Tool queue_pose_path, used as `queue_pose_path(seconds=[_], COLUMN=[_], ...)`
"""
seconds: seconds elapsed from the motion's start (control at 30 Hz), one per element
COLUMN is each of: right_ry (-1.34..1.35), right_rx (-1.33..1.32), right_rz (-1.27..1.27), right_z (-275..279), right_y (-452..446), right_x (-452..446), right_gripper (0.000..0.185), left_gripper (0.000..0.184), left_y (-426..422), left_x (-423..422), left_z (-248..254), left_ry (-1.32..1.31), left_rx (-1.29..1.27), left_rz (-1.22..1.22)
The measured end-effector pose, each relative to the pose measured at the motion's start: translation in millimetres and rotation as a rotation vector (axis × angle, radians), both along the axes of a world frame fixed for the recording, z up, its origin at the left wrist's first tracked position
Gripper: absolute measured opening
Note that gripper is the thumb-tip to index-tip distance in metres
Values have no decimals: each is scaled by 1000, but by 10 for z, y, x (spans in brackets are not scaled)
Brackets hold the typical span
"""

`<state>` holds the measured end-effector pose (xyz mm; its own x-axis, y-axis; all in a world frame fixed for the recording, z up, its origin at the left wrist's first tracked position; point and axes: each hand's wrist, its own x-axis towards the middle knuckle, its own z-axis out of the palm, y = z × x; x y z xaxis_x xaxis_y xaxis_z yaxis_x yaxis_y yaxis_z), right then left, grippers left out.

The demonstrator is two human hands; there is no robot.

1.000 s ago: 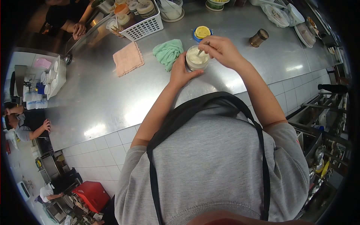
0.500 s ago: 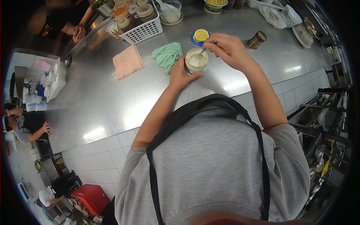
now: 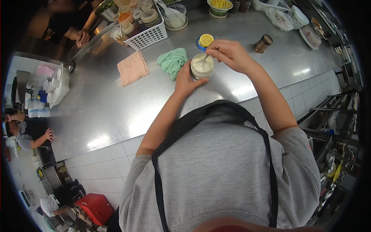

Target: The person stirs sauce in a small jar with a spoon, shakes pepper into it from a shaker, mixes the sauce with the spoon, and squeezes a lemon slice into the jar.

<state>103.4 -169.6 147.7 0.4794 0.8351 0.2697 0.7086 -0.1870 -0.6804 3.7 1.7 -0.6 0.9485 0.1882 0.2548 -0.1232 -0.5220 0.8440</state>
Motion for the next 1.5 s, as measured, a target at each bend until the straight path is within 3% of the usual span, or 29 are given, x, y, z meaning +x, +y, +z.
queue_pose_path(seconds=[0.1, 0.27, 0.37, 0.43, 0.5, 0.57, 0.6, 0.83, 0.9, 1.13, 1.23, 1.3, 1.5], right_ry=[-217, -173, 43, -53, -43, -242, -71, -51, -80, 0, -45, 128, 11], right_rx=[4, -27, -3, 147, 95, 116, -16, 102, 152, -26, -17, 3, 217], right_rz=[63, 40, -17, 22, 4, 68, 18, -133, 89, 127, 91, -44, -242], right_z=[-201, -318, -152, -91, -203, -439, -333, -69, -167, -89, -303, -278, -43], right_y=[37, 65, 14, 27, 49, 82, 60, -4, 30, -105, -90, -64, -74], right_x=[136, 69, -35, 53, 87, 143, 36, 6, 28, 39, 99, 53, -106], right_gripper=[17, 21, 21, 17, 18, 19, 19, 18, 17, 17, 16, 16, 17], left_gripper=[87, 87, 87, 85, 85, 86, 86, 86, 86, 86, 86, 86, 85], left_y=[0, 23, 24, -2, -7, -12, -4, -5, -6, -3, -16, 1, -20], left_x=[-20, 8, 8, -6, -9, -1, -4, -4, 0, 4, -2, 4, -20], left_z=[-9, -34, -45, 30, 42, 41, 40, 39, 36, 19, 7, 19, 66], left_ry=[20, 8, 2, 10, 4, 10, 12, 22, 0, -12, -22, -5, 21], left_rx=[14, 20, 27, 28, 26, 12, -1, 22, 22, 15, 16, 20, -7], left_rz=[7, -14, -16, -2, -2, -14, -19, -6, -4, -13, 1, -4, 20])
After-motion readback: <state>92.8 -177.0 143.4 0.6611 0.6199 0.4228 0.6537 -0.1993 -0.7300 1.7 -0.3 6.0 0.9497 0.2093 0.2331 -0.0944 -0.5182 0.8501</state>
